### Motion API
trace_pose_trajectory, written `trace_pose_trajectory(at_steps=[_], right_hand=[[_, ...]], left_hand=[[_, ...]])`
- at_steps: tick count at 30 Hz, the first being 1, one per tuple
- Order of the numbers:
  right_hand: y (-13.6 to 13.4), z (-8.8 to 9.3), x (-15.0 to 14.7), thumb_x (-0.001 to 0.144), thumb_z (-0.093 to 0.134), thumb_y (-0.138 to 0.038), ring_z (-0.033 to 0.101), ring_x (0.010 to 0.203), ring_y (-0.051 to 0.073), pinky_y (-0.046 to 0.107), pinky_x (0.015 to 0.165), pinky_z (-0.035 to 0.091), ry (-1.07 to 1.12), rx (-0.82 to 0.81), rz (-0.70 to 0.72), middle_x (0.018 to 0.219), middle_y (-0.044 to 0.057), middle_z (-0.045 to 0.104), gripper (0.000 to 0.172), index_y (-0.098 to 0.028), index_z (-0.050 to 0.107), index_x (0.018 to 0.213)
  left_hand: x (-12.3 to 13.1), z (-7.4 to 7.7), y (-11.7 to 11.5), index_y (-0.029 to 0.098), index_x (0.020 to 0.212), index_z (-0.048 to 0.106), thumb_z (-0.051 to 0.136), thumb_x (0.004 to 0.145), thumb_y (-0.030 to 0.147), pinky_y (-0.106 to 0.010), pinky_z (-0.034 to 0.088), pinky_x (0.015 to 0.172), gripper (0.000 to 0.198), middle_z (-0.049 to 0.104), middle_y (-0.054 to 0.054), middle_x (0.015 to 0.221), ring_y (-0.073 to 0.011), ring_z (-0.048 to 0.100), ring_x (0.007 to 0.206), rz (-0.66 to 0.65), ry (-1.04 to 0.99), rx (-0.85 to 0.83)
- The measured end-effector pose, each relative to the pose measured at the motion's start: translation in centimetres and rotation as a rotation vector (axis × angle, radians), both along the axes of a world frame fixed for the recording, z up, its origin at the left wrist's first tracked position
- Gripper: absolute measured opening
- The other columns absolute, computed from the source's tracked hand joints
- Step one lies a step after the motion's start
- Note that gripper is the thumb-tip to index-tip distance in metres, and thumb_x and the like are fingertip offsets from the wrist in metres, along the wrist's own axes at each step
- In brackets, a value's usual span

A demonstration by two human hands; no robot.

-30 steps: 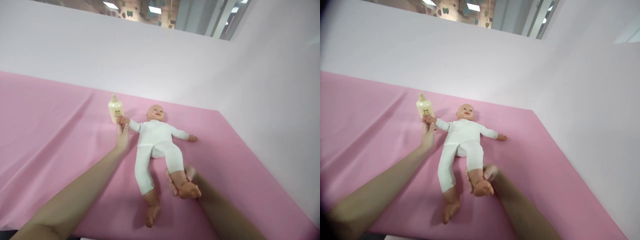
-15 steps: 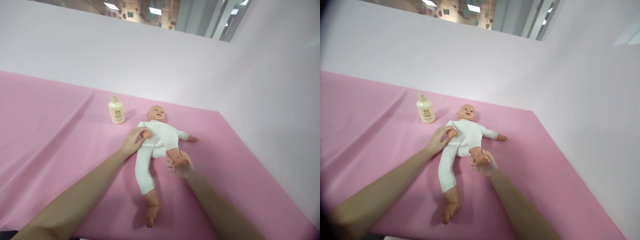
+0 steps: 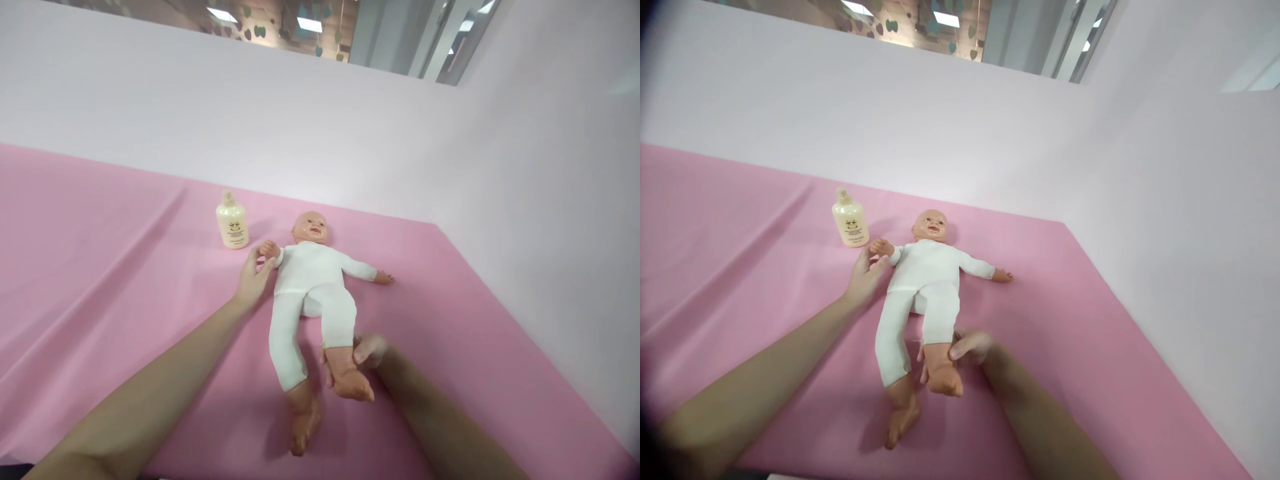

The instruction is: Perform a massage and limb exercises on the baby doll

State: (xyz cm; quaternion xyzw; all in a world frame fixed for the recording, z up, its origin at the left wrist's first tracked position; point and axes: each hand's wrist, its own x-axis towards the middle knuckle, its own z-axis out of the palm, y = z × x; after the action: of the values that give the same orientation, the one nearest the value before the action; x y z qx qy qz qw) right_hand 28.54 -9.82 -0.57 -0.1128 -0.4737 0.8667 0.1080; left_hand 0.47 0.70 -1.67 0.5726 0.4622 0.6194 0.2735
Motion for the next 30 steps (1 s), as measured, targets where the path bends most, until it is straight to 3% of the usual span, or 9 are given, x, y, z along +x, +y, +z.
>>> trace_pose_trajectory(at_steps=[4,7,13,18,21,25,30], right_hand=[[-0.1,1.4,-0.7,0.071,0.085,-0.043,0.074,0.095,0.024,0.029,0.082,0.056,-0.123,0.071,0.174,0.105,0.015,0.074,0.049,-0.011,0.066,0.104],[-0.1,1.8,-0.9,0.072,0.086,-0.041,0.073,0.099,0.024,0.028,0.083,0.057,-0.185,0.107,0.191,0.108,0.014,0.074,0.050,-0.011,0.066,0.108],[0.1,1.8,-1.1,0.070,0.088,-0.040,0.074,0.098,0.024,0.030,0.083,0.057,-0.145,0.085,0.223,0.108,0.015,0.074,0.056,-0.010,0.066,0.112],[0.8,0.0,0.0,0.069,0.086,-0.045,0.074,0.088,0.024,0.034,0.080,0.055,0.043,0.040,0.243,0.099,0.015,0.076,0.060,-0.009,0.066,0.112],[1.1,-1.5,0.9,0.066,0.083,-0.055,0.070,0.074,0.022,0.033,0.070,0.053,0.190,0.006,0.108,0.085,0.012,0.075,0.061,-0.011,0.066,0.104],[1.1,-1.8,1.0,0.074,0.066,-0.070,0.054,0.057,0.014,0.030,0.065,0.045,0.304,-0.023,-0.144,0.064,0.000,0.063,0.058,-0.017,0.063,0.096],[1.1,-0.5,-0.1,0.089,0.055,-0.050,0.057,0.063,0.016,0.030,0.067,0.044,0.070,-0.014,-0.523,0.069,0.003,0.064,0.039,-0.013,0.065,0.094]], left_hand=[[-0.5,-0.4,0.8,0.029,0.127,0.053,0.056,0.095,0.046,-0.042,0.046,0.107,0.037,0.057,-0.007,0.141,-0.0250,0.053,0.132,0.050,-0.213,-0.019],[-0.8,-0.6,1.2,0.033,0.133,0.049,0.054,0.097,0.047,-0.042,0.044,0.111,0.039,0.050,-0.006,0.150,-0.0240,0.048,0.139,0.075,-0.255,-0.029],[-0.9,-0.8,1.2,0.029,0.135,0.047,0.055,0.096,0.049,-0.041,0.043,0.112,0.044,0.055,-0.009,0.141,-0.0243,0.052,0.134,0.059,-0.193,0.012],[-0.6,-0.6,0.5,0.025,0.129,0.052,0.054,0.096,0.044,-0.041,0.046,0.105,0.038,0.062,-0.009,0.128,-0.0239,0.060,0.119,0.076,0.004,0.073],[-0.4,-0.1,-0.1,0.021,0.122,0.056,0.055,0.095,0.038,-0.044,0.047,0.103,0.032,0.065,-0.010,0.119,-0.0245,0.061,0.112,0.069,0.184,0.141],[0.1,0.4,-0.9,0.021,0.127,0.057,0.053,0.093,0.031,-0.048,0.042,0.109,0.035,0.062,-0.011,0.129,-0.0270,0.056,0.122,-0.037,0.429,0.252],[0.4,0.5,-0.9,0.024,0.128,0.061,0.050,0.093,0.029,-0.051,0.038,0.114,0.037,0.062,-0.010,0.135,-0.0291,0.052,0.131,-0.228,0.595,0.210]])
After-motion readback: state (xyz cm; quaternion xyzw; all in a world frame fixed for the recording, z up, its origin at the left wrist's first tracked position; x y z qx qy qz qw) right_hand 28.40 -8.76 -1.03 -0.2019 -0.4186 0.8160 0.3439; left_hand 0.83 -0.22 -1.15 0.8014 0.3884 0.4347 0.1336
